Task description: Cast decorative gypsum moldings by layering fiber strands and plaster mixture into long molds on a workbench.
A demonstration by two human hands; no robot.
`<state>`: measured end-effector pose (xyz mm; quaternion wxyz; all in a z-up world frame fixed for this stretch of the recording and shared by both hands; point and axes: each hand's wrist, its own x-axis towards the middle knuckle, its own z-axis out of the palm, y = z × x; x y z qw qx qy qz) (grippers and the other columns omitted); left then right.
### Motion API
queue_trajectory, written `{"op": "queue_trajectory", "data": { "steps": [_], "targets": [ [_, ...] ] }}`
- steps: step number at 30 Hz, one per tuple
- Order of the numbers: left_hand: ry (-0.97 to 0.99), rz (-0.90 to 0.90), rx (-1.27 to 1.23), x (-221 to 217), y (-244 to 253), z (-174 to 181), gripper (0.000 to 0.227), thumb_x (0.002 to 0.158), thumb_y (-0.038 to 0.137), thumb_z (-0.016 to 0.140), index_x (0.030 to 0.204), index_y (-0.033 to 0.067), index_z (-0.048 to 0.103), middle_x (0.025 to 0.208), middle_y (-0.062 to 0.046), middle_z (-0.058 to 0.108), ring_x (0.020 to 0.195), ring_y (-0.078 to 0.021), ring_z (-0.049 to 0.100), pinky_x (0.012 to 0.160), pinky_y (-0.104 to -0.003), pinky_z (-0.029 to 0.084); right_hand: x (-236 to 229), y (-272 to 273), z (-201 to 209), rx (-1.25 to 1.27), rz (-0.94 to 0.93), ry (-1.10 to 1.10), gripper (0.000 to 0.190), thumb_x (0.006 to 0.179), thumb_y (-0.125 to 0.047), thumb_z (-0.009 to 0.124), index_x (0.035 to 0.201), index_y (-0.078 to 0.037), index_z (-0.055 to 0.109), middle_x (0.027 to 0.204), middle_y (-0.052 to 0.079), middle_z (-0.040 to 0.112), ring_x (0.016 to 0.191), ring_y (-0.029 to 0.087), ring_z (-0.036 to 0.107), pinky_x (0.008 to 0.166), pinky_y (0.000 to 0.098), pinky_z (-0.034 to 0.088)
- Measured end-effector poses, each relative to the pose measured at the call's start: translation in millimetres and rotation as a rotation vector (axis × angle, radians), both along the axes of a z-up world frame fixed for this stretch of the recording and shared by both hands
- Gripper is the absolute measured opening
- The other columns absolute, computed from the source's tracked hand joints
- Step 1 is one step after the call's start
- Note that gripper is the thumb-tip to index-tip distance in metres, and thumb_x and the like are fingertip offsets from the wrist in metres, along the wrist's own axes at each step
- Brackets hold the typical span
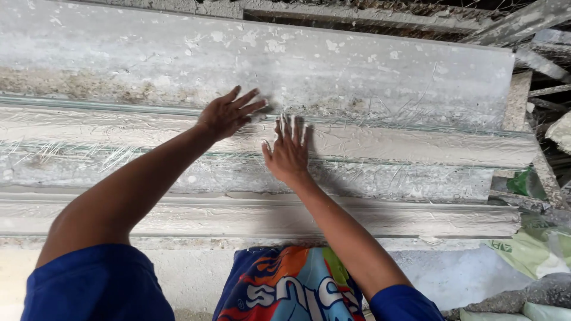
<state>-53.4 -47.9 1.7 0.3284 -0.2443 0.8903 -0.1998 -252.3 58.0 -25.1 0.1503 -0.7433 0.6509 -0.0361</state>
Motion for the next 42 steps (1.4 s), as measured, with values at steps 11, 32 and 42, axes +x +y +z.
{"op": "queue_trajectory", "data": {
  "steps": [11,32,42],
  "targets": [
    [0.192,-0.112,-0.071,-160.7,10.4,-42.2,0.051,0.113,0.049,0.017,0.163,0.0397,0.015,0.170,0.028,0.007,0.160,-0.0179,-0.009,0.135,-0.053,0.000,-171.3,20.8,-10.6,0.226,-0.529,0.262,0.077,0.106,-0.061,0.026,0.156,-0.004,0.040,0.173,0.014,0.018,0.157,0.046,-0.002,0.113,0.0805,-0.003],
    [0.110,-0.028,0.075,-162.0,8.9,-41.9,0.045,0.109,0.033,0.036,0.150,0.0453,0.047,0.175,0.003,0.017,0.161,-0.0331,0.003,0.125,-0.058,0.012,-177.7,31.4,41.8,0.163,-0.367,0.043,0.059,0.100,-0.042,0.050,0.139,0.002,0.059,0.163,0.020,0.034,0.152,0.049,0.019,0.112,0.0783,0.019],
    [0.198,-0.097,-0.038,-353.7,25.7,-53.4,0.049,0.113,0.048,0.030,0.161,0.0428,0.022,0.170,0.028,0.010,0.160,-0.0140,-0.009,0.133,-0.043,0.006,-350.0,60.3,-5.8,0.111,-0.379,0.162,0.067,0.104,-0.050,0.038,0.152,-0.004,0.049,0.165,0.016,0.037,0.156,0.048,0.011,0.118,0.0741,0.012]
  ]
}}
